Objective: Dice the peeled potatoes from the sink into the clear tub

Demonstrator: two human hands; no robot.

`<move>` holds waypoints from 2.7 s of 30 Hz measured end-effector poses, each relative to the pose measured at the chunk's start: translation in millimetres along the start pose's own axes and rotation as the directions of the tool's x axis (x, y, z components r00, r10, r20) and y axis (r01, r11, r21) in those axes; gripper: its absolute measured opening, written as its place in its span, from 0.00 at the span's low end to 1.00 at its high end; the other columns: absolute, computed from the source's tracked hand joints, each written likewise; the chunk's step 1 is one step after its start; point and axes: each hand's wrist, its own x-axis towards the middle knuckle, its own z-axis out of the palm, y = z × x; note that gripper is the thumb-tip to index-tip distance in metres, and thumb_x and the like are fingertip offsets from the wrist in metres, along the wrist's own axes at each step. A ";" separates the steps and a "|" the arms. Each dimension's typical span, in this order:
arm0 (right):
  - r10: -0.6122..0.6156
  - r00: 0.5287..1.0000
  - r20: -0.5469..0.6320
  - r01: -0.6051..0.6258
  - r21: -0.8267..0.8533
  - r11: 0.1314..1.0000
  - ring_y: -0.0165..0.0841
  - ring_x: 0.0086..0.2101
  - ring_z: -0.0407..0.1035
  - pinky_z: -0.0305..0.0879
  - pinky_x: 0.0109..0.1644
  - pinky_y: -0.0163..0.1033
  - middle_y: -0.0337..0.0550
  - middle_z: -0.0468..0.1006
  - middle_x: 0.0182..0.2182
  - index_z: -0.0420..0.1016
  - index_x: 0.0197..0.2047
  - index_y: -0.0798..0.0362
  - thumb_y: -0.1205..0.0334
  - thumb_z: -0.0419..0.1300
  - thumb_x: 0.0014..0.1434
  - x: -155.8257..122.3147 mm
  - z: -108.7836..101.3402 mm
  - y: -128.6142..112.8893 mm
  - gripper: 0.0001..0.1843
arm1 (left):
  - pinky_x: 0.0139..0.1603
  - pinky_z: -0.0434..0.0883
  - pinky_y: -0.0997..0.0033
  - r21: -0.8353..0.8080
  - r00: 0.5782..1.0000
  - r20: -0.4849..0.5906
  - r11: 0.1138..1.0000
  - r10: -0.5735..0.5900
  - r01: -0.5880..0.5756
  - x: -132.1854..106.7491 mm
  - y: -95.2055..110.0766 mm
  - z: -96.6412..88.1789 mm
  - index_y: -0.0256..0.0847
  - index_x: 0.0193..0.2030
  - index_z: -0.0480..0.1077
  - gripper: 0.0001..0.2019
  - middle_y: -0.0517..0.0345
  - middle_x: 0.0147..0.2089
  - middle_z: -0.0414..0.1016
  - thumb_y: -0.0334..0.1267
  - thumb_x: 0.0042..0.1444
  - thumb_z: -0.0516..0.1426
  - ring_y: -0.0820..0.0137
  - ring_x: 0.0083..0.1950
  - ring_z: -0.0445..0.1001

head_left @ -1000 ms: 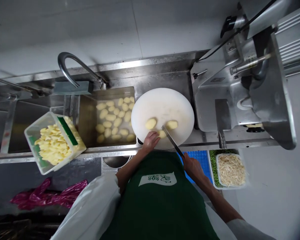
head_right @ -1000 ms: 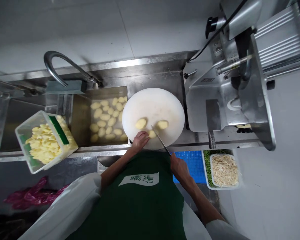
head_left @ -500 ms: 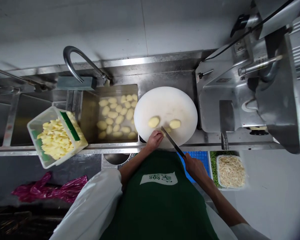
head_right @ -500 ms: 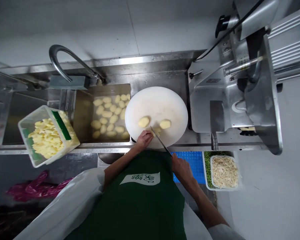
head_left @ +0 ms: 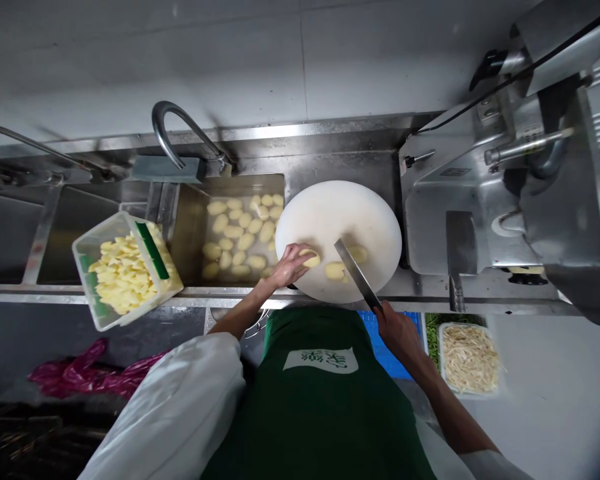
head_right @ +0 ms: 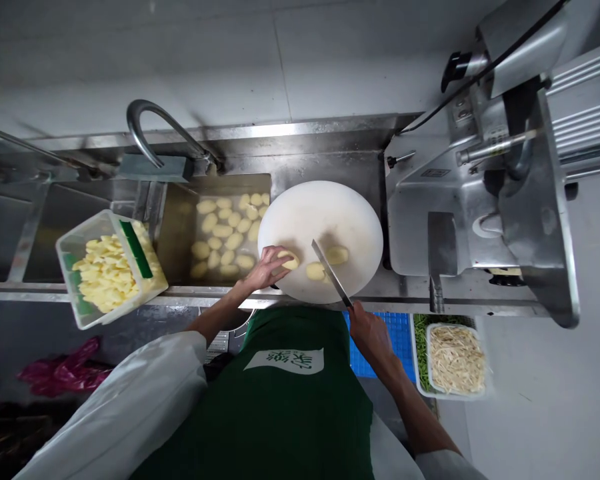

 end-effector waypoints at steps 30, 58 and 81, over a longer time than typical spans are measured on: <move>-0.154 0.958 0.240 0.201 -0.185 0.962 0.39 0.36 0.76 0.51 0.32 0.38 0.51 0.79 0.34 0.62 0.47 0.54 0.60 0.40 0.73 16.6 -2.0 -84.5 0.13 | 0.52 0.69 0.56 -0.097 0.872 -0.433 0.973 -0.230 0.208 -39.0 19.5 48.0 0.39 0.47 0.72 0.12 0.48 0.44 0.75 0.39 0.70 0.48 0.63 0.48 0.72; -0.081 0.976 0.204 0.106 -0.114 0.988 0.38 0.34 0.76 0.50 0.31 0.37 0.50 0.78 0.32 0.62 0.47 0.55 0.59 0.40 0.73 20.9 2.3 -72.9 0.13 | 0.53 0.71 0.55 -0.138 0.938 -0.301 0.981 -0.173 0.136 -10.7 10.1 54.7 0.39 0.49 0.72 0.12 0.47 0.47 0.72 0.34 0.69 0.47 0.62 0.50 0.69; -0.119 0.989 0.090 0.130 -0.123 0.984 0.42 0.40 0.77 0.63 0.40 0.40 0.56 0.79 0.38 0.67 0.56 0.58 0.63 0.40 0.71 52.1 28.8 -88.6 0.19 | 0.42 0.75 0.57 -0.124 0.806 0.584 0.992 0.099 -0.033 91.0 23.4 -4.7 0.44 0.13 0.62 0.25 0.58 0.15 0.64 0.47 0.54 0.66 0.60 0.30 0.76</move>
